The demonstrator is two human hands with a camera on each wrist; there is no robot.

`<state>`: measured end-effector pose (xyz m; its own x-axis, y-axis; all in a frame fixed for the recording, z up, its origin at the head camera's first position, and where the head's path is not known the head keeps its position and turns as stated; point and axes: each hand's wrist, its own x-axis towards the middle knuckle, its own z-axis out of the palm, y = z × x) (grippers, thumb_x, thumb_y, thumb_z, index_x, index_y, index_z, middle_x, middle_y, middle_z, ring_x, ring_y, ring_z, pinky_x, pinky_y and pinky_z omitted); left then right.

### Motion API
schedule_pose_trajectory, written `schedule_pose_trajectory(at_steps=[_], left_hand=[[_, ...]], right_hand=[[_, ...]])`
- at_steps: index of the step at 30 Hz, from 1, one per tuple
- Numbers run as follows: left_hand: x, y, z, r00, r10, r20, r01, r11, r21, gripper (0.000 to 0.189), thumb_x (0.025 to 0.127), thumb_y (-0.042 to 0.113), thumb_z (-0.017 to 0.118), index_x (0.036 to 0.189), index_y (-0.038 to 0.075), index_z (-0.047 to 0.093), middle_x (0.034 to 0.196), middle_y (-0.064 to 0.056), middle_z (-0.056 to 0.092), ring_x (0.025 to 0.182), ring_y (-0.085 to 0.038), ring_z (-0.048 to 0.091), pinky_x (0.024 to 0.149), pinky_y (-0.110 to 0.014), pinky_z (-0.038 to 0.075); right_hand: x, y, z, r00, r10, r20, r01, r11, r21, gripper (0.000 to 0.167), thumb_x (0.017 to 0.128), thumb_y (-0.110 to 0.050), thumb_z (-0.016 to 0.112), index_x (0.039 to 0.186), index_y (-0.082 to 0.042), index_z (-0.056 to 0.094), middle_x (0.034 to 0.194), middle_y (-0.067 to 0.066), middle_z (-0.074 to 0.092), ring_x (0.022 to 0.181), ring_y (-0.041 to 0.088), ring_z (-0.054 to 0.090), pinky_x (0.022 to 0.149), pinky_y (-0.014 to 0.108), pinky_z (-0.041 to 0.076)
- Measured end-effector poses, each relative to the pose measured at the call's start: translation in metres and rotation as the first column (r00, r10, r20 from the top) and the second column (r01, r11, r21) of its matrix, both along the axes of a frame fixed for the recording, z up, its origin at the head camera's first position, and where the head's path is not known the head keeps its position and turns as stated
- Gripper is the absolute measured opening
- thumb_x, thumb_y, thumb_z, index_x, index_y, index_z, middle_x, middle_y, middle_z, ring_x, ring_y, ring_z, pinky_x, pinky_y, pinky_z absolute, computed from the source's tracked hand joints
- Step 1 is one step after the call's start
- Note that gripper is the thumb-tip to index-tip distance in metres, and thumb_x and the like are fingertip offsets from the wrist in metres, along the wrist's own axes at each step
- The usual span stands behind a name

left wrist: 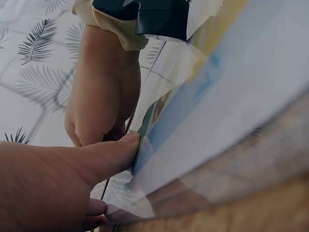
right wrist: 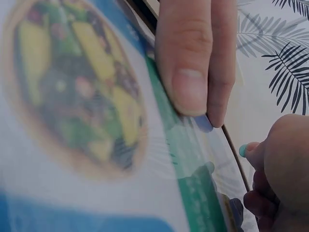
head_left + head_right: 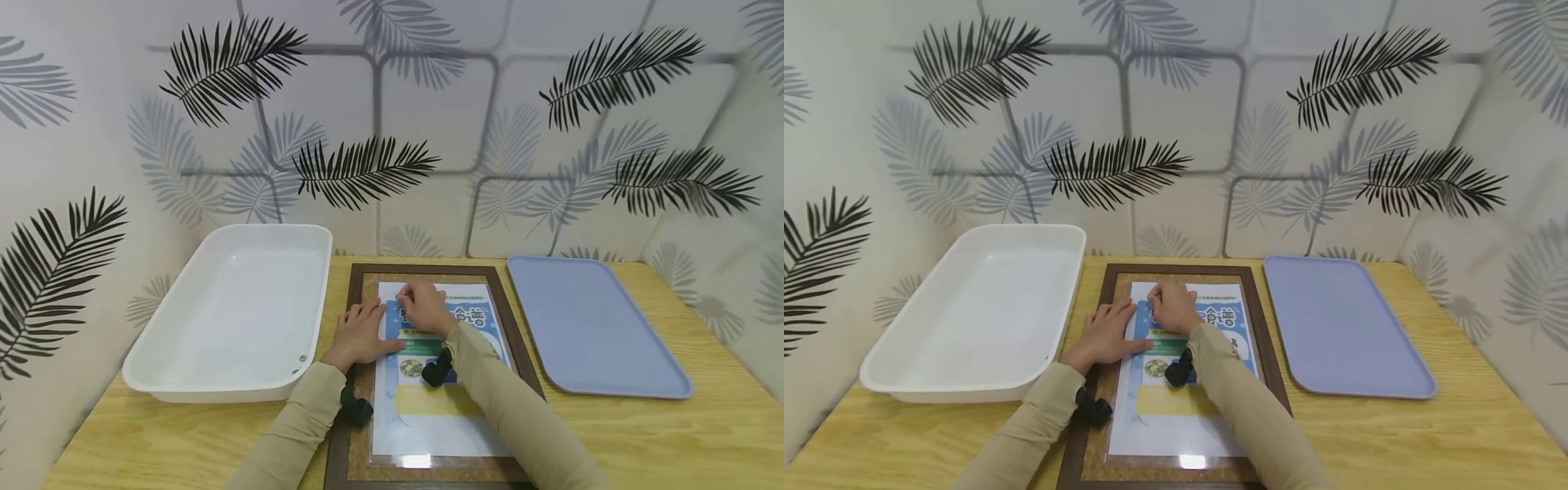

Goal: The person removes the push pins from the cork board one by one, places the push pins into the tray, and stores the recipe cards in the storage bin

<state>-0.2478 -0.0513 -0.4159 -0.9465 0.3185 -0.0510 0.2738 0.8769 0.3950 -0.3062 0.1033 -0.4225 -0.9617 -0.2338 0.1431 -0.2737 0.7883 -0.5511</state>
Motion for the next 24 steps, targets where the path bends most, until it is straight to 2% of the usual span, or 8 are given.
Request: schedule_pose_trajectory(at_steps=[8,16,24], left_hand=[[0.000,-0.001,-0.002,1.000,0.003,0.001,-0.003,1.000,-0.006,0.082,0.086,0.051,0.065,0.148,0.005,0.037,0.157,-0.013,0.028,0.139,-0.036,0.027,0.110,-0.055,0.021],[-0.001,-0.001,-0.008,1.000,0.018,0.000,-0.018,1.000,0.018,0.084,0.084,0.052,0.067,0.148,0.006,0.037,0.157,-0.012,0.028,0.139,-0.036,0.027,0.113,-0.055,0.017],[0.001,0.001,-0.001,1.000,0.017,0.003,-0.017,1.000,0.014,0.084,0.084,0.051,0.067,0.148,0.005,0.037,0.157,-0.013,0.028,0.138,-0.035,0.028,0.112,-0.055,0.020]], right_hand=[[0.006,0.007,0.003,0.999,-0.034,0.024,0.033,0.999,0.027,0.012,0.095,-0.012,0.056,0.095,-0.006,0.066,0.092,0.006,0.067,0.092,0.025,0.058,0.088,0.053,0.036],[0.010,0.017,0.003,0.998,-0.046,0.043,0.045,0.999,0.022,0.013,0.096,-0.012,0.055,0.096,-0.006,0.066,0.092,0.006,0.067,0.089,0.023,0.058,0.089,0.050,0.035],[0.014,0.035,0.005,0.998,-0.061,0.031,0.062,0.998,-0.016,0.013,0.097,-0.014,0.054,0.096,-0.005,0.064,0.088,0.006,0.065,0.083,0.022,0.056,0.085,0.047,0.033]])
